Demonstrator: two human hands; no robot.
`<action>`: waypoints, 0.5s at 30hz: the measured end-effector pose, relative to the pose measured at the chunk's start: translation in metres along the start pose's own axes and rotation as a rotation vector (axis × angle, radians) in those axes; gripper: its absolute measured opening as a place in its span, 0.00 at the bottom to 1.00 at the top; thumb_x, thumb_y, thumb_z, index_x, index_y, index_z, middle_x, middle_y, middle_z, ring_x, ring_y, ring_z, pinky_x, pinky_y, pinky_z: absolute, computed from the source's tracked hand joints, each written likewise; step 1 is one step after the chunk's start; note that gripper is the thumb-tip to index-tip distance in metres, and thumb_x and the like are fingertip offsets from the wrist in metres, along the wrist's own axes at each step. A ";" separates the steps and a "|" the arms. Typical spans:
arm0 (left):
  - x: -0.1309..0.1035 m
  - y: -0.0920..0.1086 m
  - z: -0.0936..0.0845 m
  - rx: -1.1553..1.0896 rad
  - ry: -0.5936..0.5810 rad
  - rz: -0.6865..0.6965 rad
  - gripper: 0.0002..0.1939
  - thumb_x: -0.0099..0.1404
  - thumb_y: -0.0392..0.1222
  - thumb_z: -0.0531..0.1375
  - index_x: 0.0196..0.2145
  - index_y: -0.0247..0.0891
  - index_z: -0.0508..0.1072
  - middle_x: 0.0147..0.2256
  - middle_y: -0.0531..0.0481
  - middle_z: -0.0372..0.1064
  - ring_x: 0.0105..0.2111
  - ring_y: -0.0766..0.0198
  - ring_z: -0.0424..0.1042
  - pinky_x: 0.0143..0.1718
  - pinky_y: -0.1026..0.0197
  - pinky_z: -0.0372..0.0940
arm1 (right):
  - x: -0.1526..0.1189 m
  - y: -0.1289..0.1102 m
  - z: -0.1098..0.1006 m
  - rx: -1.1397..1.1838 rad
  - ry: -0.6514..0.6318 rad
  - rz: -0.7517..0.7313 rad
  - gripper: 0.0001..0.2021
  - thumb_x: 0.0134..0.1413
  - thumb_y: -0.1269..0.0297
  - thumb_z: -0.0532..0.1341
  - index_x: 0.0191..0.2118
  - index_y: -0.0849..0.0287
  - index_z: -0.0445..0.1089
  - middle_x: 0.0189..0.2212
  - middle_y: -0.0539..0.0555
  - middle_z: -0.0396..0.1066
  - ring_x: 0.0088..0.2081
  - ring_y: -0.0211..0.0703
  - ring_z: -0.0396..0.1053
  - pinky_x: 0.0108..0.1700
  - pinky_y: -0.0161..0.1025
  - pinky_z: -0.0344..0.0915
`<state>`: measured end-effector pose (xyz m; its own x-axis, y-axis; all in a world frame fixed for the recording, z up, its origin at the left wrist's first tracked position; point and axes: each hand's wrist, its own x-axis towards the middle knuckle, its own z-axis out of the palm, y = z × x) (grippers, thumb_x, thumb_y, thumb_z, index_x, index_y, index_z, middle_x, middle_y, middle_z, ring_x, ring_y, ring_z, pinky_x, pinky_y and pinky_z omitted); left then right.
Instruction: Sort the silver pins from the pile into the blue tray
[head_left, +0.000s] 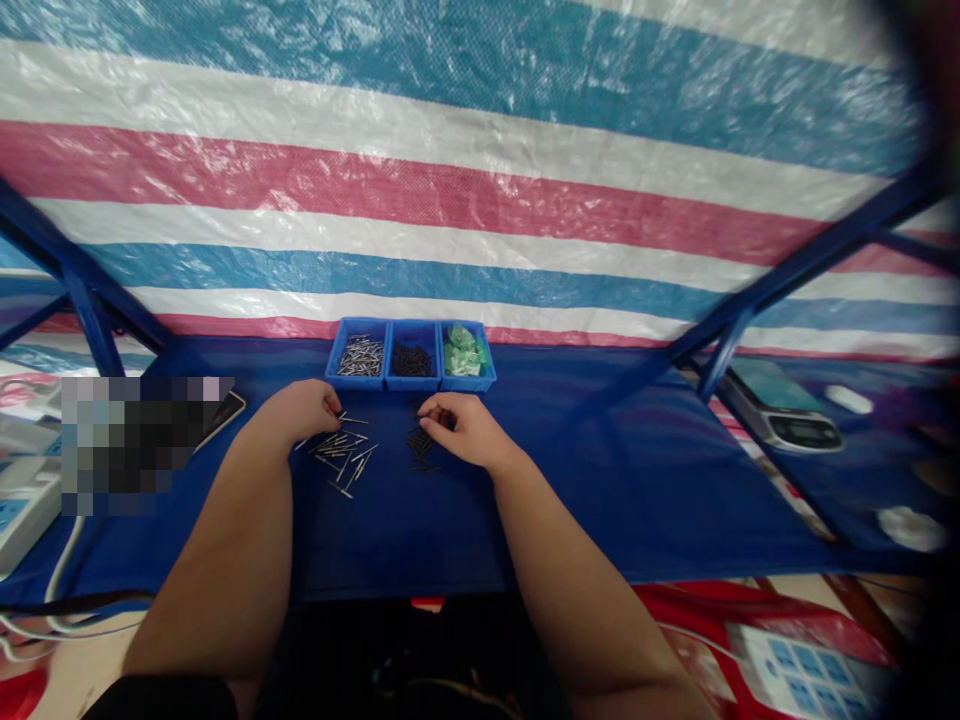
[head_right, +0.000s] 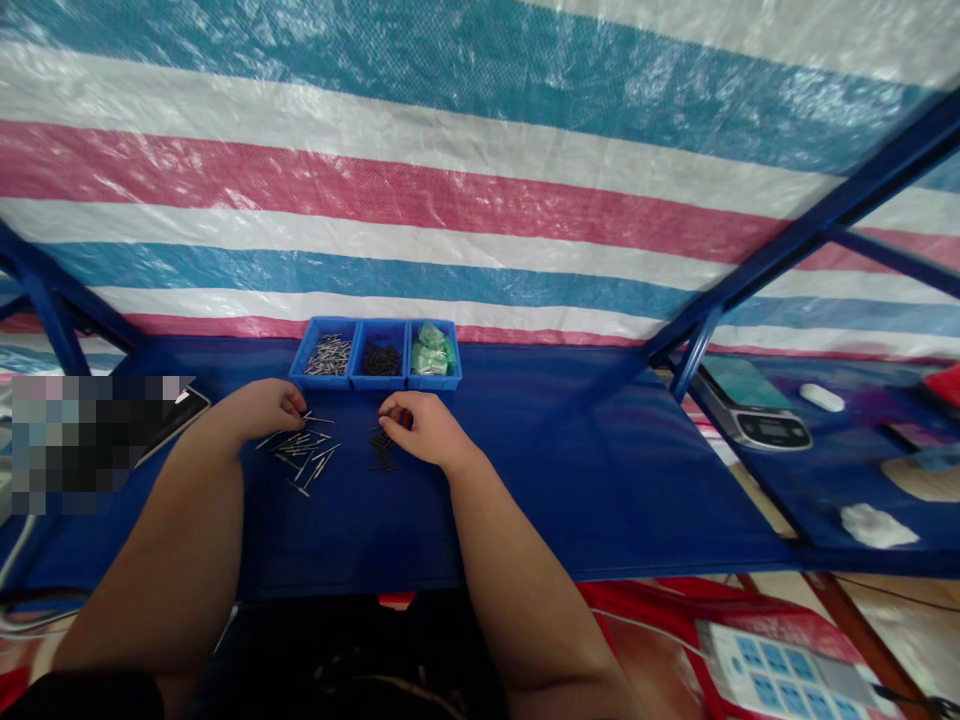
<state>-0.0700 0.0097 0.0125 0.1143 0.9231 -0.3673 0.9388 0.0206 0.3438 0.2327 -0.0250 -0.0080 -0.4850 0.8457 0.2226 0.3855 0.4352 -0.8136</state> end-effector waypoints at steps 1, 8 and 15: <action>-0.001 0.001 -0.001 0.016 0.010 -0.002 0.13 0.47 0.40 0.64 0.33 0.42 0.79 0.34 0.49 0.80 0.37 0.55 0.79 0.33 0.62 0.68 | 0.000 0.000 0.000 -0.001 0.003 -0.002 0.06 0.59 0.66 0.63 0.40 0.59 0.75 0.30 0.52 0.74 0.30 0.39 0.70 0.34 0.35 0.65; -0.023 0.018 -0.016 -0.098 0.351 0.207 0.11 0.56 0.45 0.62 0.36 0.41 0.79 0.33 0.51 0.79 0.33 0.59 0.76 0.38 0.60 0.68 | 0.000 0.001 0.000 -0.007 0.010 -0.008 0.05 0.58 0.66 0.63 0.40 0.59 0.75 0.29 0.51 0.74 0.29 0.38 0.69 0.33 0.35 0.64; -0.011 0.034 -0.007 -0.281 0.760 0.088 0.16 0.64 0.51 0.60 0.45 0.40 0.77 0.42 0.50 0.80 0.33 0.61 0.76 0.44 0.59 0.69 | 0.001 -0.003 0.003 -0.001 -0.013 -0.031 0.05 0.58 0.68 0.64 0.39 0.60 0.75 0.28 0.50 0.72 0.27 0.36 0.68 0.32 0.34 0.63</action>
<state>-0.0420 0.0026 0.0346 -0.1629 0.9323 0.3231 0.8084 -0.0617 0.5854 0.2291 -0.0265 -0.0069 -0.5069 0.8278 0.2404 0.3714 0.4614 -0.8057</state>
